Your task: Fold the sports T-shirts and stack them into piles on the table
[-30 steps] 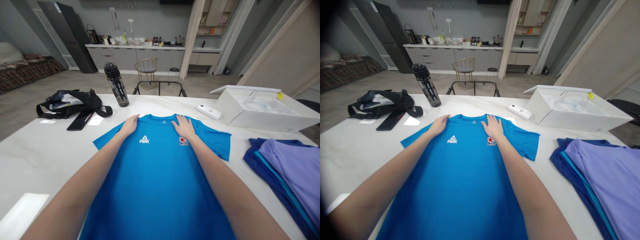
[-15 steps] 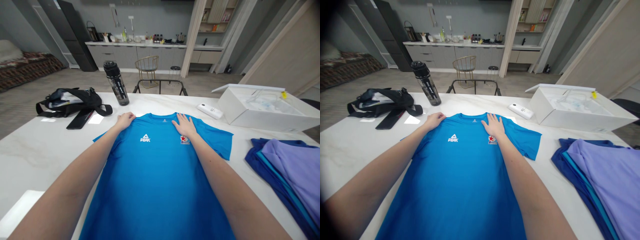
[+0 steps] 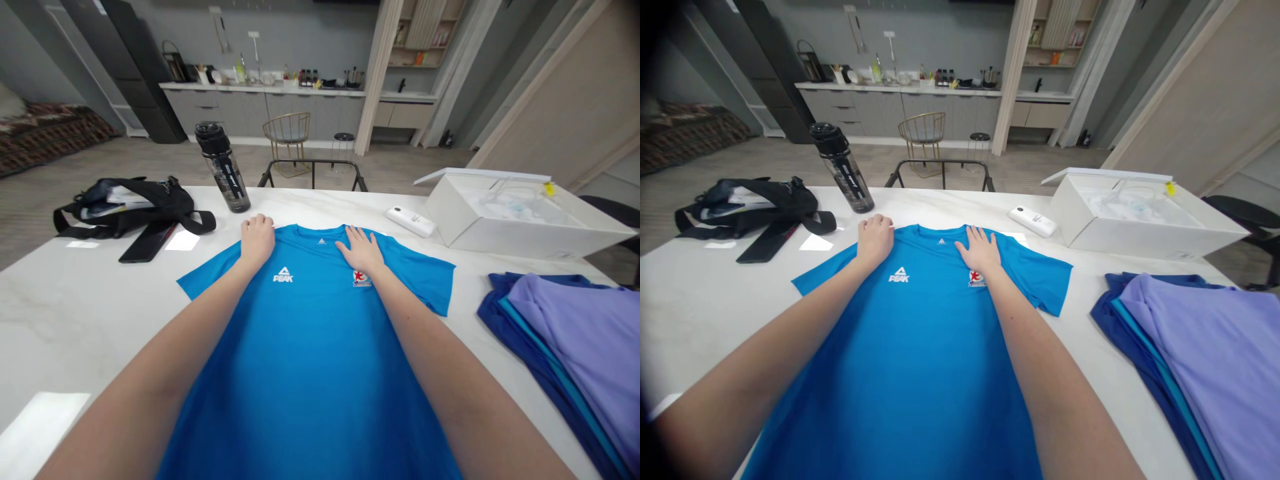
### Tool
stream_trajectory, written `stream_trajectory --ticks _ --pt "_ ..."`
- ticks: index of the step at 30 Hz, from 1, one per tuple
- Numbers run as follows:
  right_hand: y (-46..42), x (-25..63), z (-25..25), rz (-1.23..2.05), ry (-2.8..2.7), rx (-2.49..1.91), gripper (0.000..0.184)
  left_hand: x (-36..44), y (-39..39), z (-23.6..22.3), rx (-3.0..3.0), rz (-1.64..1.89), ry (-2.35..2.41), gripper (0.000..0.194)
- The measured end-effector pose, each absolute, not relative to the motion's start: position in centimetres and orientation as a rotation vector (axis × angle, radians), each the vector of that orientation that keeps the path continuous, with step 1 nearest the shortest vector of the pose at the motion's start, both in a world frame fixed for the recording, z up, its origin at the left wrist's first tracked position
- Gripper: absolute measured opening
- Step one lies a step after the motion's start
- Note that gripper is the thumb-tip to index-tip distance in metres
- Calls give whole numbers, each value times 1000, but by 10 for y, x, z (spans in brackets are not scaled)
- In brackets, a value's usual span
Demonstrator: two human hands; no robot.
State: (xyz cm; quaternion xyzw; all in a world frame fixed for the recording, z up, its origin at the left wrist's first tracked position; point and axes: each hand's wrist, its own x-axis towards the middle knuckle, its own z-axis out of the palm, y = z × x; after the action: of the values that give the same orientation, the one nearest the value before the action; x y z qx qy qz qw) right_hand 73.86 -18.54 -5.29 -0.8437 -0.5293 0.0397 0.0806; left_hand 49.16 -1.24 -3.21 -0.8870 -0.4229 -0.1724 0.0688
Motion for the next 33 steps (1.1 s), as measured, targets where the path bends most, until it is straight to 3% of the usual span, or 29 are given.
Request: stream_trajectory --ticks 4,10,13,17,23,33 --pt "-182 740 -52 141 -1589 -2438 75 500 -64 -41 -2919 -469 -878 48" --pt "-211 748 -34 -145 -1204 -2298 61 503 -107 -50 -2986 -246 -1146 69" --pt "-257 762 -27 -217 -903 -2440 64 499 -116 -50 -2990 -180 -1274 76" --pt "-315 777 -33 -73 -733 -2699 76 496 -124 -52 -2998 -114 -1333 79" --pt "-339 792 -52 110 -858 -2844 88 497 -127 -50 -2992 -68 -1340 80" --pt "-344 853 -57 119 -1298 -2800 83 501 -131 -51 -2984 -101 -1327 78"
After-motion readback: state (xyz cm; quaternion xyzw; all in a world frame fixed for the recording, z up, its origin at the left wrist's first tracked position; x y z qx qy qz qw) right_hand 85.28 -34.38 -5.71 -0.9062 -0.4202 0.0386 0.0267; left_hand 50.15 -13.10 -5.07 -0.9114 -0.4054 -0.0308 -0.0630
